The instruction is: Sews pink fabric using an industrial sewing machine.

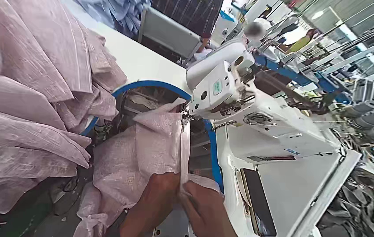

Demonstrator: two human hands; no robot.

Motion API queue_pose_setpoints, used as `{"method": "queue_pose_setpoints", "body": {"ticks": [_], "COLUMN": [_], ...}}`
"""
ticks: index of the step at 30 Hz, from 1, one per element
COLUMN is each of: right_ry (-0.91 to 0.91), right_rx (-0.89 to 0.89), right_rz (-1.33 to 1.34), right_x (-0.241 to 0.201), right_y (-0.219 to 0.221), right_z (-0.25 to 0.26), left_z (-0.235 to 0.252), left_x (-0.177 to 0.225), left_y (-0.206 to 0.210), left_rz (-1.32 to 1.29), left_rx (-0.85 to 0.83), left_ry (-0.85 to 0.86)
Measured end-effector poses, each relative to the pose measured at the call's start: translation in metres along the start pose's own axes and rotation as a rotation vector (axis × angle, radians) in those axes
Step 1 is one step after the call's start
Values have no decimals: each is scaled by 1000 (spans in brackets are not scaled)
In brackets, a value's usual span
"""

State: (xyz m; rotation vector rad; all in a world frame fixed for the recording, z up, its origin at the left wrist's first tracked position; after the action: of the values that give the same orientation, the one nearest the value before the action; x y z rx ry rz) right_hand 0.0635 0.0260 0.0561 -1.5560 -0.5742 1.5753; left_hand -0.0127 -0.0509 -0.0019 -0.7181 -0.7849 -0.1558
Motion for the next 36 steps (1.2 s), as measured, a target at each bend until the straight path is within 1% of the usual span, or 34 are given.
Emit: {"method": "queue_pose_setpoints", "body": {"ticks": [2, 4, 6, 7, 9, 10, 12, 14, 15, 16, 17, 18, 20, 21, 22, 23, 26, 28, 31, 32, 33, 35, 36], "right_ry": [48, 84, 127, 145, 198, 222, 243, 233, 230, 231, 218, 172, 74, 74, 62, 49, 47, 107, 262, 299, 308, 301, 355], "right_rx": [-42, -114, -189, -219, -256, -252, -182, -63, -9, 26, 34, 16, -38, -60, -59, -55, -98, -137, -246, -253, -224, -146, -162], "right_rz": [22, 12, -2, -1, 18, 44, 158, 313, 334, 296, 180, 18, -264, -369, -451, -501, -529, -539, -535, -514, -485, -467, -475], "right_x": [2, 7, 14, 17, 27, 32, 44, 55, 58, 62, 62, 53, 16, -1, -12, -16, -12, -7, -2, 0, 2, 8, 17], "right_y": [17, 19, 20, 20, 20, 20, 11, -21, -42, -59, -69, -68, -37, -17, 1, 14, 25, 26, 28, 27, 25, 14, 8], "right_z": [0, 17, 27, 33, 45, 49, 49, 41, 35, 29, 22, 19, 17, 15, 15, 17, 31, 42, 62, 63, 58, 25, 7], "left_z": [-7, 5, 12, 16, 23, 27, 32, 38, 40, 39, 38, 37, 30, 22, 14, 8, 7, 22, 45, 47, 45, 25, 10], "left_x": [-10, -32, -44, -49, -56, -58, -58, -56, -54, -52, -49, -44, -31, -22, -18, -21, -46, -56, -64, -65, -63, -52, -49], "left_y": [7, 13, 23, 27, 34, 37, 39, 35, 33, 31, 30, 26, 17, 15, 14, 14, 26, 36, 43, 44, 42, 24, 8], "left_rz": [-96, -238, -380, -435, -470, -461, -422, -388, -365, -344, -316, -269, -128, -75, -42, -79, -403, -505, -483, -468, -442, -317, -229], "left_rx": [-59, -102, -130, -128, -72, -37, 4, -22, -36, -46, -54, -58, -37, -12, 4, -12, -160, -206, -167, -154, -152, -176, -167], "left_ry": [-37, -138, -224, -257, -304, -324, -349, -362, -367, -370, -367, -355, -295, -266, -253, -267, -330, -325, -304, -318, -338, -355, -338]}}
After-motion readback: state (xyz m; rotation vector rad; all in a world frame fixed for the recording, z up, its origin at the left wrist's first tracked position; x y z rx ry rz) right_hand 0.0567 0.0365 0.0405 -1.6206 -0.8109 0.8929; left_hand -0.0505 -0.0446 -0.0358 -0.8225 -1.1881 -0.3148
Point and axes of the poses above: each hand's wrist, its own z-axis towards the middle knuckle, its own y-axis out of the palm, x = y × z, the point moved 7 cm from there along z, towards the middle knuckle, and after that the axes turned 13 degrees about z, right-handed, at the moved point
